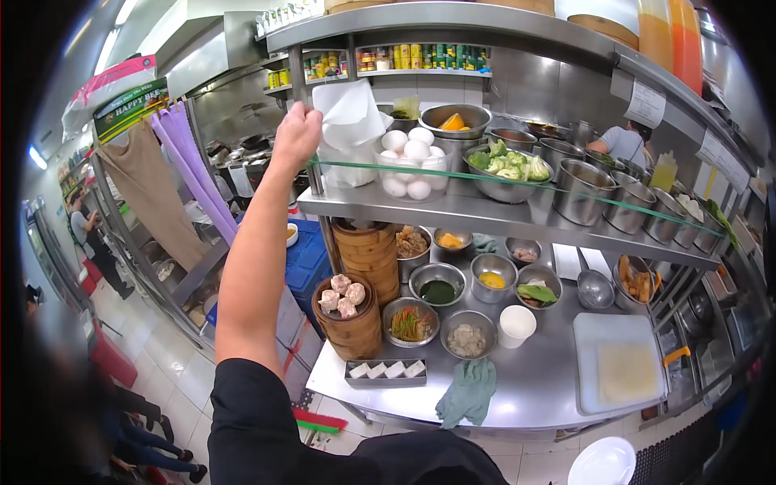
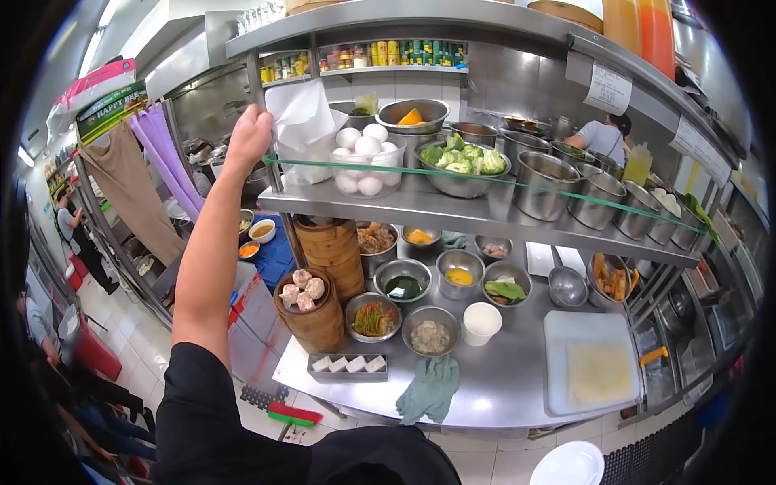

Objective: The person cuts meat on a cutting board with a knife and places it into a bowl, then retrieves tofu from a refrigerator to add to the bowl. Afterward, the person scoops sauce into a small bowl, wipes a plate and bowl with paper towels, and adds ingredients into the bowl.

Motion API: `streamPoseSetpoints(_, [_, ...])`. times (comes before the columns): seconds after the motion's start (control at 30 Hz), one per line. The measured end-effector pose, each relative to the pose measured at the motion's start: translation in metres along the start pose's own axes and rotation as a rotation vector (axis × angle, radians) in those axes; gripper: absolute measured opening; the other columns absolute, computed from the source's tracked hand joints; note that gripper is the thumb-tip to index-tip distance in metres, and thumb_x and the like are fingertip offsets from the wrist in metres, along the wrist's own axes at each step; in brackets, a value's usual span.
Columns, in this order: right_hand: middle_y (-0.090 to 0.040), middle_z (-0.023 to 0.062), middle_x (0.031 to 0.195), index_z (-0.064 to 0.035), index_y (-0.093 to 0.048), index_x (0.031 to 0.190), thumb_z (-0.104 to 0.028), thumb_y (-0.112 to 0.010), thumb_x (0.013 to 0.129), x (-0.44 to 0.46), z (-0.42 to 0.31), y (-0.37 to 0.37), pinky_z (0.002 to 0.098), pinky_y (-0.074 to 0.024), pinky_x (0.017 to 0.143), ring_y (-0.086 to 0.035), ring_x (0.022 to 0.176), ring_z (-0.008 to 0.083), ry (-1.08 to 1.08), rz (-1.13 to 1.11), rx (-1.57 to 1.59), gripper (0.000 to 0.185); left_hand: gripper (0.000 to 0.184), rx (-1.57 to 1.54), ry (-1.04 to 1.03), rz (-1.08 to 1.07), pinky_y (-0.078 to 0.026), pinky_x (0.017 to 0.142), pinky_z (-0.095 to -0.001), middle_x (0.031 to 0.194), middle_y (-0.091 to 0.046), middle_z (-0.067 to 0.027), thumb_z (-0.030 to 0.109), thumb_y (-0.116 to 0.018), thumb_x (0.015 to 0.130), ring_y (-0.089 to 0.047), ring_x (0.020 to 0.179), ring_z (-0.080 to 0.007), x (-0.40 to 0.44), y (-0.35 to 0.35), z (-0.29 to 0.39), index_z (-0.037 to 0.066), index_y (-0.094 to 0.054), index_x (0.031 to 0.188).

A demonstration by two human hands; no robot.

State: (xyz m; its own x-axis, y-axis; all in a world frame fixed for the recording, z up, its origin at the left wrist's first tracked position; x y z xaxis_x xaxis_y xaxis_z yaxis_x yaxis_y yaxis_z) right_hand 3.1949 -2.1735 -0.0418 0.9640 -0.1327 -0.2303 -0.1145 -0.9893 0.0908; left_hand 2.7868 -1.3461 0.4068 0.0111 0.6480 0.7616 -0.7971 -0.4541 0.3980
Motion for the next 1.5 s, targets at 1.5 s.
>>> streamPoseSetpoints(1.5, [-0.058,0.0111,0.113,0.0029,-0.048,0.123,-0.001,-0.047,0.085,-0.334,-0.038,-0.518,0.0289,-0.0459,0.091,-0.056,0.100,0.0150,-0.162,-1.839,-0.106,0.038,0.030,0.376,-0.185,-0.555,-0.044,0.091,-0.0428,0.123,-0.059,-0.0132,0.015,-0.072,0.068,-0.060,0.110,-0.0296,-0.434,0.063,0.045,0.007,-0.057,0.093])
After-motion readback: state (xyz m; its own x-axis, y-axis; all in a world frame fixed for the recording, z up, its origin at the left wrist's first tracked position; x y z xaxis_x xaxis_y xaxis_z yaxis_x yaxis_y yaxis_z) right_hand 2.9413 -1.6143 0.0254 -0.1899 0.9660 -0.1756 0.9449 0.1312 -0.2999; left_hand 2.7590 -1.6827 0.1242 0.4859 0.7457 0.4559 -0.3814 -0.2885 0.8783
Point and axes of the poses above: each hand's wrist, its own x-axis towards the middle knuckle, its own y-axis out of the back of the hand, z = x × y, the point moved 4 cm from there along x, towards the middle knuckle
